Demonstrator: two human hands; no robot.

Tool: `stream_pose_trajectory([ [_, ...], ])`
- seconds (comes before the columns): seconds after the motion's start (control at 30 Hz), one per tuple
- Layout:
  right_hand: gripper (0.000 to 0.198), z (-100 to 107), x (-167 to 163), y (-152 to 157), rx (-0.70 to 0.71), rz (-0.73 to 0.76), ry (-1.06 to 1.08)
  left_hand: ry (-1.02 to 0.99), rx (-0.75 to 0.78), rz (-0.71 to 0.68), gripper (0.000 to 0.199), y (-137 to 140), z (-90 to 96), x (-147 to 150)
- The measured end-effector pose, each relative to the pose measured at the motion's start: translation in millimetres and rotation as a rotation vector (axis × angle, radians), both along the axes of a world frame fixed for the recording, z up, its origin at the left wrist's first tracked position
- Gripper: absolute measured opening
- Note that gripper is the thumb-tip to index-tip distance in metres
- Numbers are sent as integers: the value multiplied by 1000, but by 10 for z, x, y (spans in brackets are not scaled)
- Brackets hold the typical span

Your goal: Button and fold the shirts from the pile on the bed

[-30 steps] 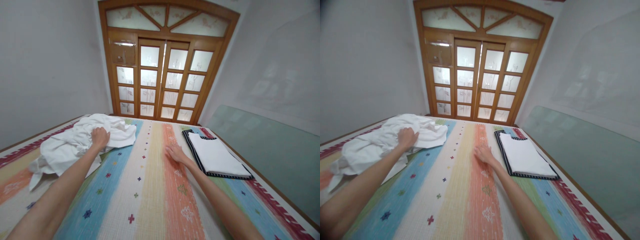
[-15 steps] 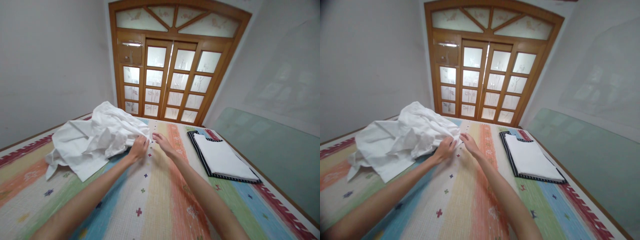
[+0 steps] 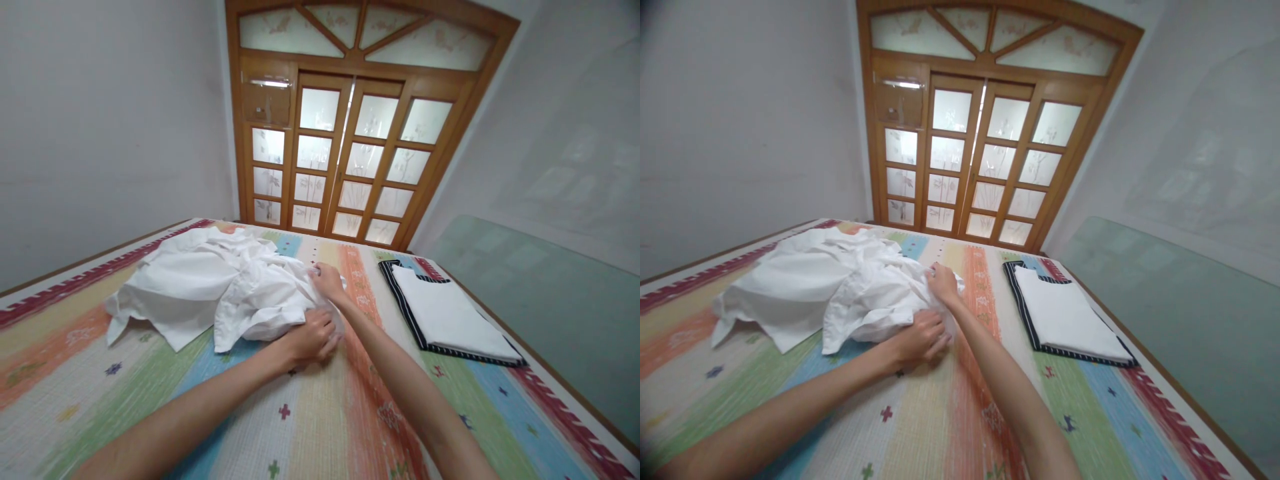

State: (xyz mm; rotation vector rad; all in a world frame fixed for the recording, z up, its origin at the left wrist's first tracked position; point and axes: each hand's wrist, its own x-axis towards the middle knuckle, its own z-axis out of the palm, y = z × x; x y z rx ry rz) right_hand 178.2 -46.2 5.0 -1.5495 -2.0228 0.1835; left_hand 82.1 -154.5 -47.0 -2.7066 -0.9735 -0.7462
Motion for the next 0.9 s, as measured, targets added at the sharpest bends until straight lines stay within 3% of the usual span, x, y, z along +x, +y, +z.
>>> stream_pose_trajectory([
  [0.1,21,191,161,36,122,-87,43,-107,48,203,19,15,176,-183],
  [0.13,22,261,232,48,159,-116,68,-134,40,291,23,39,224,-240],
  [0.27,24,525,583,62,296,-243,178,-60,-59,538,72,181,295,-430],
  [0.37,27,676,894,7,374,-350,223,25,-113,612,71,269,237,-537],
  [0.53,31,804,1450,-195,475,-483,247,38,-94,599,45,359,164,-684],
  [0.7,31,790,1953,-469,519,-634,187,43,-77,416,29,566,229,-913],
  [0.8,31,741,2208,-628,534,-688,93,10,-217,345,23,729,329,-1081],
  [0.9,29,694,2421,-747,445,-684,-108,-132,-462,326,36,837,479,-1209],
])
